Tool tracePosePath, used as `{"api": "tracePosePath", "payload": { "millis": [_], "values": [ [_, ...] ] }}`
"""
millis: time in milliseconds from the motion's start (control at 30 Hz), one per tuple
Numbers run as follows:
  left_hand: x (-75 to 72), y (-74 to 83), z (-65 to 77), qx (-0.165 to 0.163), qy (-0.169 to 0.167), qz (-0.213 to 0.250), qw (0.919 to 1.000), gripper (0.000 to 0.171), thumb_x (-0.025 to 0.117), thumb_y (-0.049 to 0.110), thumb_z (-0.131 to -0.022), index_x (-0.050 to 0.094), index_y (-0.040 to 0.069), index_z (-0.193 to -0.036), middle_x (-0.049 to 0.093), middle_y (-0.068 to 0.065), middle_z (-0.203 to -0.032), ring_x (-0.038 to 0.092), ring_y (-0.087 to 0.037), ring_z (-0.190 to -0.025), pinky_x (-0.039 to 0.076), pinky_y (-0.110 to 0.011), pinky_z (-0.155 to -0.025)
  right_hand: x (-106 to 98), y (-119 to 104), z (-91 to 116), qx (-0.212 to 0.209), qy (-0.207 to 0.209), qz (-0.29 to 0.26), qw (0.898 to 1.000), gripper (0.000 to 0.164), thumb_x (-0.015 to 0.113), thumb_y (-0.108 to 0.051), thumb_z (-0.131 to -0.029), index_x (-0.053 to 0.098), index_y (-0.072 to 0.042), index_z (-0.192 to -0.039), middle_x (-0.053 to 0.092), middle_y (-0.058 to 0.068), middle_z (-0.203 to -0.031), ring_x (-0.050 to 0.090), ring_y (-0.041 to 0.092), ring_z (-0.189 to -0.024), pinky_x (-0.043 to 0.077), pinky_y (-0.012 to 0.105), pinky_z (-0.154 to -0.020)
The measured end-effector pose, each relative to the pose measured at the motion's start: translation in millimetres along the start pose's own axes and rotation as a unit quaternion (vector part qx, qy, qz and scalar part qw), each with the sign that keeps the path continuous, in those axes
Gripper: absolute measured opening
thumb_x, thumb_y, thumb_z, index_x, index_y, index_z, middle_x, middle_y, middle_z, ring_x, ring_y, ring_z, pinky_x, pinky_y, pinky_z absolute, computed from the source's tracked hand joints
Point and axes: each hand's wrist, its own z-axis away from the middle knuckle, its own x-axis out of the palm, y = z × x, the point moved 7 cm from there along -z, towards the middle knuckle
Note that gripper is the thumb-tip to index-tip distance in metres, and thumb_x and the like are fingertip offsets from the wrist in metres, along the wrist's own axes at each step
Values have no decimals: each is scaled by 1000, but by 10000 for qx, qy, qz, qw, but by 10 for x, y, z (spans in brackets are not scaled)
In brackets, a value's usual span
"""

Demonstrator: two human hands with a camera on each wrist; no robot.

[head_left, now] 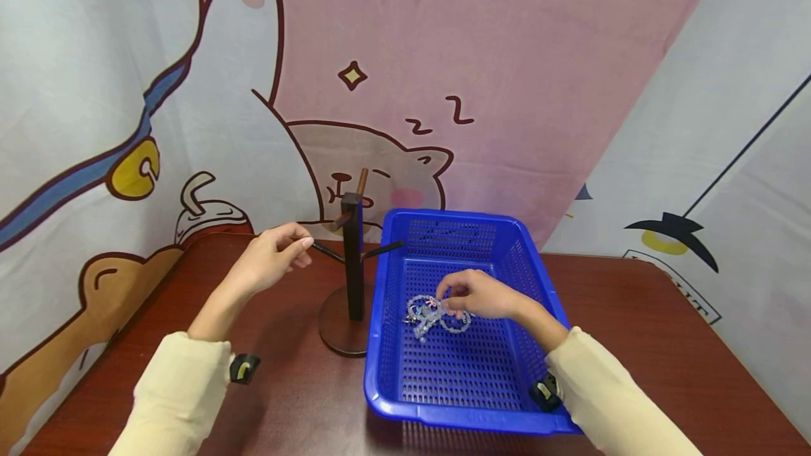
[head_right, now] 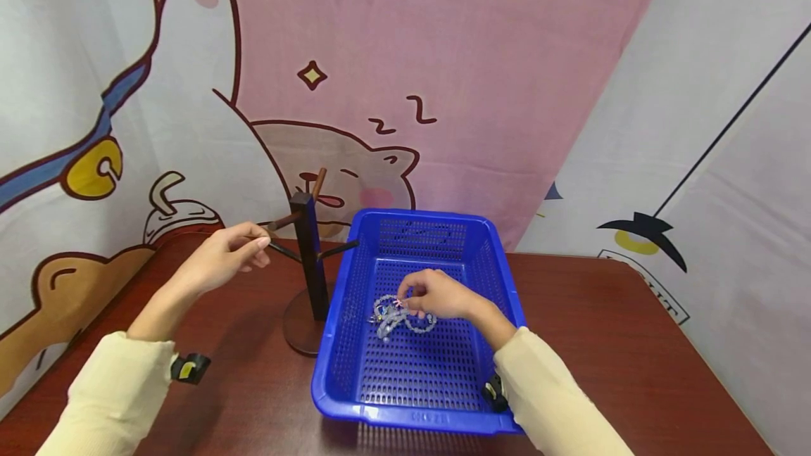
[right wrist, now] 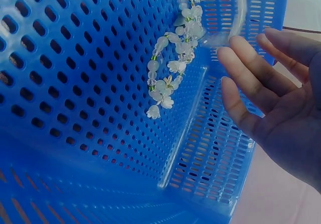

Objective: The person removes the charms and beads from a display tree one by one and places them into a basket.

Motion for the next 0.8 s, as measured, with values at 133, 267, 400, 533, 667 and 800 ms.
{"api": "tracePosePath", "payload": {
  "millis": [133,267,400,533,667,800],
  "values": [
    [10,-38,-13,-13,0,15,10000,22,49,26,-96,58,6,-98,65,-7,-76,61,-17,-72,49,-31,-66,8,-12,2,14,2,72,10000,15,60,-6,-87,61,1,-100,61,8,-66,57,20,-59,40,22,-49],
    [16,-44,-18,-38,0,32,10000,23,49,27,-96,58,6,-99,65,-11,-78,61,-17,-73,49,-32,-67,8,-24,3,14,-21,146,9999,21,62,-10,-86,60,0,-105,61,8,-65,52,10,-55,39,22,-49],
    [17,-19,-7,-65,-13,32,10000,18,49,19,-96,58,4,-100,65,-11,-79,61,-18,-74,48,-31,-67,-7,-29,1,23,26,194,9998,23,64,-15,-85,59,-3,-105,63,6,-69,54,11,-58,42,23,-52],
    [17,-23,-2,-75,-16,61,10000,19,49,20,-96,58,4,-100,65,-12,-79,61,-20,-75,49,-32,-67,-30,-17,1,48,109,171,9998,21,65,-18,-85,59,-8,-103,61,-2,-68,57,19,-61,44,24,-54],
    [22,-34,-2,-98,-3,81,9999,19,49,20,-96,57,3,-101,65,-10,-79,61,-19,-74,49,-32,-67,-55,-20,2,102,164,161,9997,21,65,-19,-85,59,-8,-103,60,-2,-67,57,23,-62,43,25,-54],
    [28,-37,-2,-117,8,85,9999,18,49,19,-96,58,4,-101,65,-9,-78,61,-18,-74,49,-32,-67,-106,-46,6,133,219,195,9995,20,64,-17,-86,59,-8,-103,59,-2,-67,54,15,-60,42,25,-53]
  ]
}}
